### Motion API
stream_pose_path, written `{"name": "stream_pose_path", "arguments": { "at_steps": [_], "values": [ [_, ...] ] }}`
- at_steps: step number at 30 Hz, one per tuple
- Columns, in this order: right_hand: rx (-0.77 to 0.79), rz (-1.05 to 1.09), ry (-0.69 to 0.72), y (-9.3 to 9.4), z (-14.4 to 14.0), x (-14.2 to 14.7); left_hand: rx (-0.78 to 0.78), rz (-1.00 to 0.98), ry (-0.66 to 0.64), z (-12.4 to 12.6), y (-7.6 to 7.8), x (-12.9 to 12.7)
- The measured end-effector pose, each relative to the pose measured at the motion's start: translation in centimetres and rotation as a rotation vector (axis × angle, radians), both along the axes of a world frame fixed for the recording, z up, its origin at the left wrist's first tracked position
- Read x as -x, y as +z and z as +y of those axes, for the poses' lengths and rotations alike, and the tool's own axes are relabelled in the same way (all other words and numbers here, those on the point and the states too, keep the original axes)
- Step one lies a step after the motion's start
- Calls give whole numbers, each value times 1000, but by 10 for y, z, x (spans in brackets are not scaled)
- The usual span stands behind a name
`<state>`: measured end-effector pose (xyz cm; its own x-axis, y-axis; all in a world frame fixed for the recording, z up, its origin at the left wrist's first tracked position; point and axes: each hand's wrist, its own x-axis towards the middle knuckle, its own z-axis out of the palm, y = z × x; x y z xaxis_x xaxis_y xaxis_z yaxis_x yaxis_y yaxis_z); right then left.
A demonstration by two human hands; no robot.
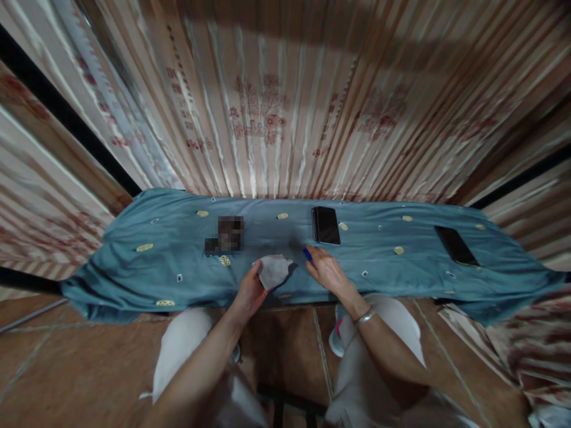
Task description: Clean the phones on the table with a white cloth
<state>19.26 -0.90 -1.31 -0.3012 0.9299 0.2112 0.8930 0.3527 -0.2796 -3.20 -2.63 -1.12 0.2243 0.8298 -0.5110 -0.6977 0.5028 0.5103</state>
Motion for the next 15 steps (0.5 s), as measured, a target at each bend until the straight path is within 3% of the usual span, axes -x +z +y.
{"name": "stream_pose_path", "arguments": {
  "at_steps": [2, 4, 6, 8, 10, 12, 15],
  "values": [
    [-62, 37, -121, 2, 0, -18, -13, 1, -11, -2, -1, 2],
    [-79, 27, -342, 4, 4, -41, -31, -2, -21, -2, -2, 3],
    [-39, -1, -556, 6, 12, -64, -35, 5, -20, -2, -3, 2],
    [28, -15, -669, 6, 21, -81, -38, 10, -26, -4, -3, 0],
    [64, 1, -688, 5, 27, -90, -44, 5, -36, -6, -3, -2],
    [-1, 59, -682, 4, 28, -88, -38, 2, -31, -10, -2, -4],
    [-105, 299, -544, 6, 17, -65, -12, 2, -41, -16, 4, -8]
  ]
}}
